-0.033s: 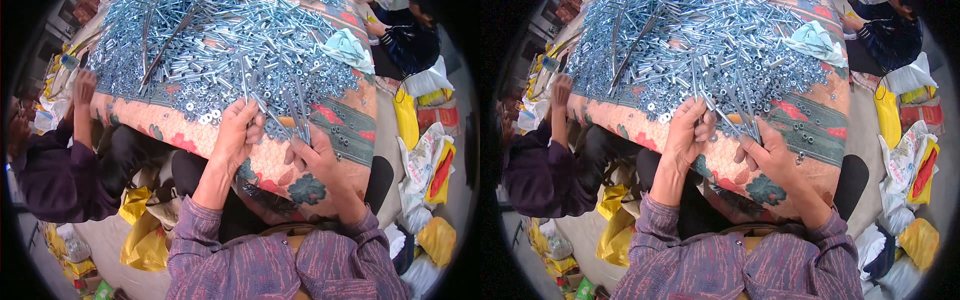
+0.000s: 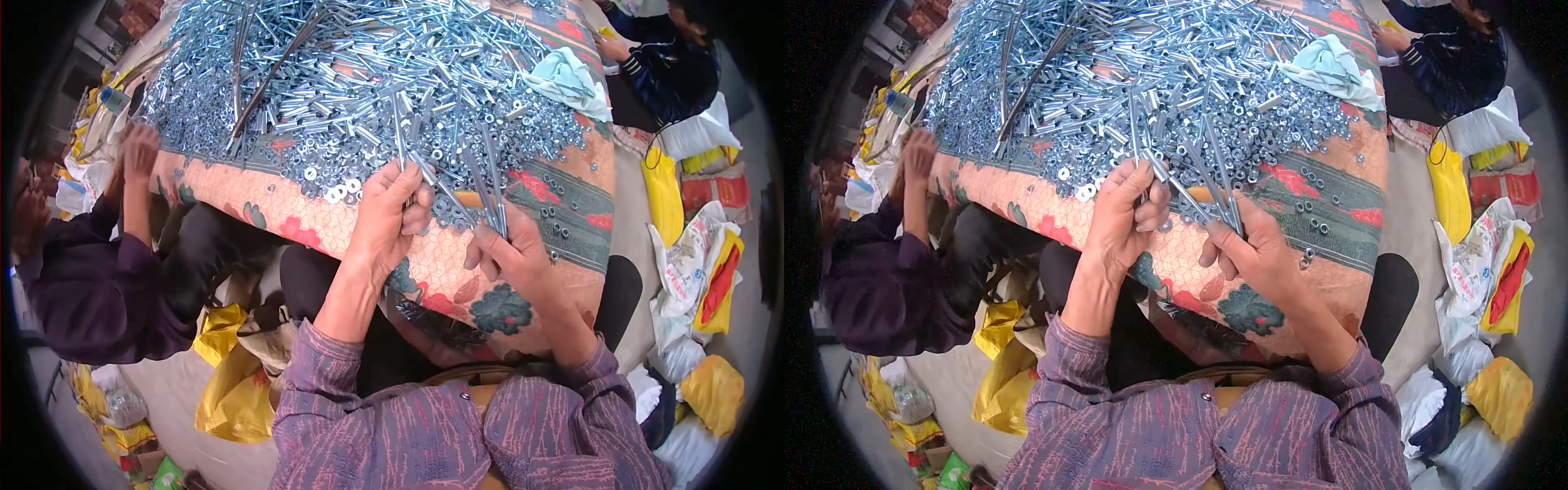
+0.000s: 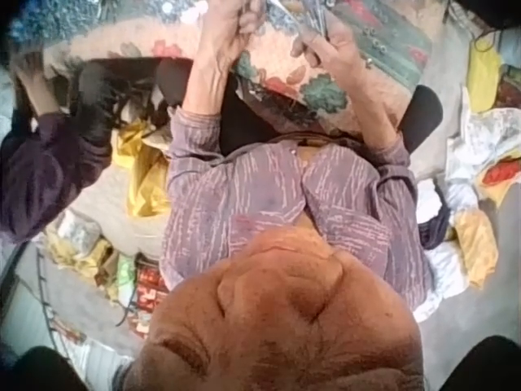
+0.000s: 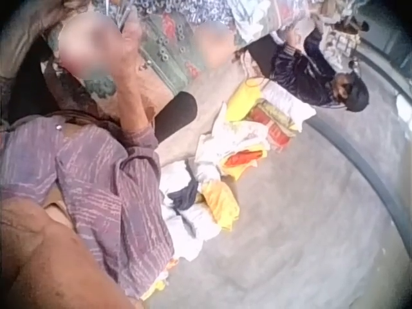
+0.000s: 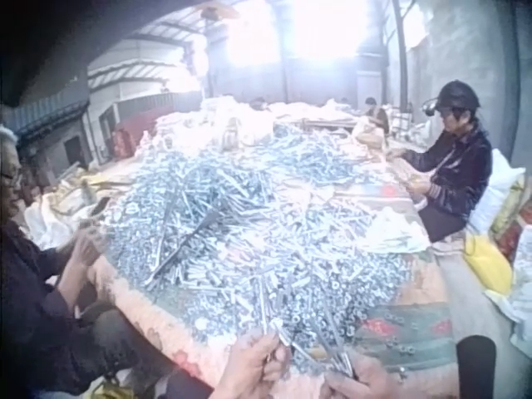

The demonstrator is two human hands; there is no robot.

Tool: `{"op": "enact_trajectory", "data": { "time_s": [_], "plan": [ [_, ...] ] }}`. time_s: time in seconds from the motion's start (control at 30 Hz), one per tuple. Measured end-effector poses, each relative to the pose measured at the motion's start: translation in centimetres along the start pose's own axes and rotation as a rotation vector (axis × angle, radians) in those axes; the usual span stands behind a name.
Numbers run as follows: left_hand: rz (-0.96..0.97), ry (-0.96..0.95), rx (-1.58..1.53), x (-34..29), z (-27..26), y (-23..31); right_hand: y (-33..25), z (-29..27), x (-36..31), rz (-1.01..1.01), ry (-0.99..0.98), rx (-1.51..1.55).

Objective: Assembling washers and nuts onto long metal bolts.

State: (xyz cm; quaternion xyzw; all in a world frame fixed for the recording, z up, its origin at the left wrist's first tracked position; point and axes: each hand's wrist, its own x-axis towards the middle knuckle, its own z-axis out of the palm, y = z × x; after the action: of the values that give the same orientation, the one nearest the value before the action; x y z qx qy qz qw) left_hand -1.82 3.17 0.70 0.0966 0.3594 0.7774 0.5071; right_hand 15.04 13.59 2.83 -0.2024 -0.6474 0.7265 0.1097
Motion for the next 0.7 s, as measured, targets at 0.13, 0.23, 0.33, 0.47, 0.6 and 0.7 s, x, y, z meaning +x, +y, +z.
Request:
{"op": "enact_trajectory", "data": {
  "time_s": [0.13, 0.23, 0.33, 0.47, 0.6, 0.7],
  "plan": [
    [0.065, 0.018, 0.001, -0.1, 0.2, -0.4, -0.3, 0.4, -0.3, -0.011, -0.014, -0.048],
    [0.078, -0.050, 0.018, -0.3, 0.2, -0.4, -0.1, 0.3, -0.3, 0.001, -0.017, -0.051],
    [0.079, -0.034, -0.033, -0.2, -0.1, 0.0, 0.0, 0.2, -0.8, 0.023, 0.005, -0.011],
    [0.014, 0.021, 0.133, -0.9, 0.1, 0.1, -0.5, -0.7, -1.3, 0.028, 0.026, 0.074],
    [-0.017, -0.021, 0.328, -1.6, 0.1, -0.5, -1.5, -1.4, -1.2, 0.042, 0.024, 0.027],
    [0.021, 0.019, 0.537, -2.0, 0.1, -0.1, -1.7, -1.8, -1.5, 0.051, -0.042, -0.014]
  ]
}}
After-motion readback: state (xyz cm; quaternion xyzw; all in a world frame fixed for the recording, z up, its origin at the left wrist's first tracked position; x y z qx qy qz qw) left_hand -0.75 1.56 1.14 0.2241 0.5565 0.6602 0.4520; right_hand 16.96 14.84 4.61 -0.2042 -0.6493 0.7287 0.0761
